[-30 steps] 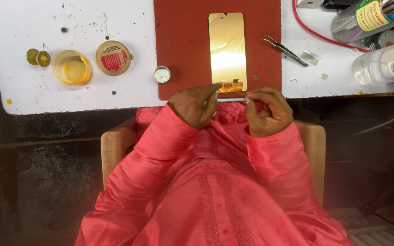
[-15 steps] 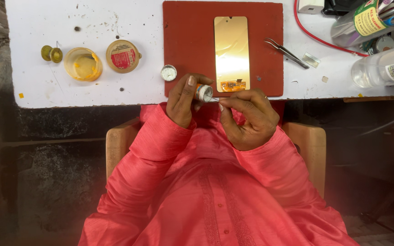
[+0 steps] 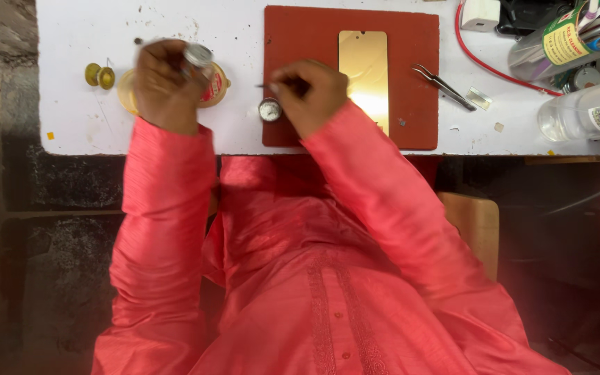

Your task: The person dips a brush into a container of flux and applies it to a small electronic component resting on a gold-colored plate on the workbench. They then pick up a hot air gun and direct heated air at the component while holding it steady with a tool.

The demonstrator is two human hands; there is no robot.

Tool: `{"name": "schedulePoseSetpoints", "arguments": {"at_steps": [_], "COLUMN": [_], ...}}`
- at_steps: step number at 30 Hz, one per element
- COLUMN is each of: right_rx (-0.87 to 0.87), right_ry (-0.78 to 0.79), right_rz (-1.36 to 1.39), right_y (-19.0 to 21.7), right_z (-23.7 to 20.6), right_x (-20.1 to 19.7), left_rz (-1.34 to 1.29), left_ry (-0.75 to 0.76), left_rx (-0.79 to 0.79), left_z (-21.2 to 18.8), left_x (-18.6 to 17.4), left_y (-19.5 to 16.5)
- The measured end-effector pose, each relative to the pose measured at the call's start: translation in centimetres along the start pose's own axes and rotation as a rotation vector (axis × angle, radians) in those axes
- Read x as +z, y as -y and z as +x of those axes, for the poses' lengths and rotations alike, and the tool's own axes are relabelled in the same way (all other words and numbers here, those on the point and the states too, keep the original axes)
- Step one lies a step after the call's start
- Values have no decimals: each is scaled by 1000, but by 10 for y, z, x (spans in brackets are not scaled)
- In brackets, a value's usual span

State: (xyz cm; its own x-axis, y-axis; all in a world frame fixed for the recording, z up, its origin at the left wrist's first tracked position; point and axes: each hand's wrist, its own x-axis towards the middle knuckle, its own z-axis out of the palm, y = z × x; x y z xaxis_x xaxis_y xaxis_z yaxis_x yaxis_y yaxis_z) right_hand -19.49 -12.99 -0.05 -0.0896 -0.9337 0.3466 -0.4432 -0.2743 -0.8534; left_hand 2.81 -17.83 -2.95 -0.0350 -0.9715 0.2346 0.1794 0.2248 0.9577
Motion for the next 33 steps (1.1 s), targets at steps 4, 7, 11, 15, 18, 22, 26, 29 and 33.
{"name": "schedulePoseSetpoints", "arguments": {"at_steps": [4,7,11,15,18,22,26,29,33], "right_rx": [151,82,23,43,143,169,178,-19,-59], "right_ry": [29,-1,116,134,-62,-186,-346,-631,-1043], "right_rz": [10,110,371,296,215,258,173,236,238], "right_y": [-6,-3,4,-8,-16,-23,-43,-67,-89], "right_z": [33,23,-28,-77,-103,-130,-155,-177,-210], "right_x": [39,36,-13,-78,-121,-173,-219,-285,-416], "left_rz": [343,637,920,990,1046,1038,954,881,831], "left_ry": [-67,-113,-91,-35,-27,20,-47,12,46], "left_rx": [119,157,190,244,193,324,518,606,599], "left_z": [23,38,52,63,68,65,39,2,-62], "left_x": [-17,-23,-29,-32,-34,-30,-25,-25,-7], "left_y": [-19,-23,-13,-2,1,-9,-29,-45,-39]}}
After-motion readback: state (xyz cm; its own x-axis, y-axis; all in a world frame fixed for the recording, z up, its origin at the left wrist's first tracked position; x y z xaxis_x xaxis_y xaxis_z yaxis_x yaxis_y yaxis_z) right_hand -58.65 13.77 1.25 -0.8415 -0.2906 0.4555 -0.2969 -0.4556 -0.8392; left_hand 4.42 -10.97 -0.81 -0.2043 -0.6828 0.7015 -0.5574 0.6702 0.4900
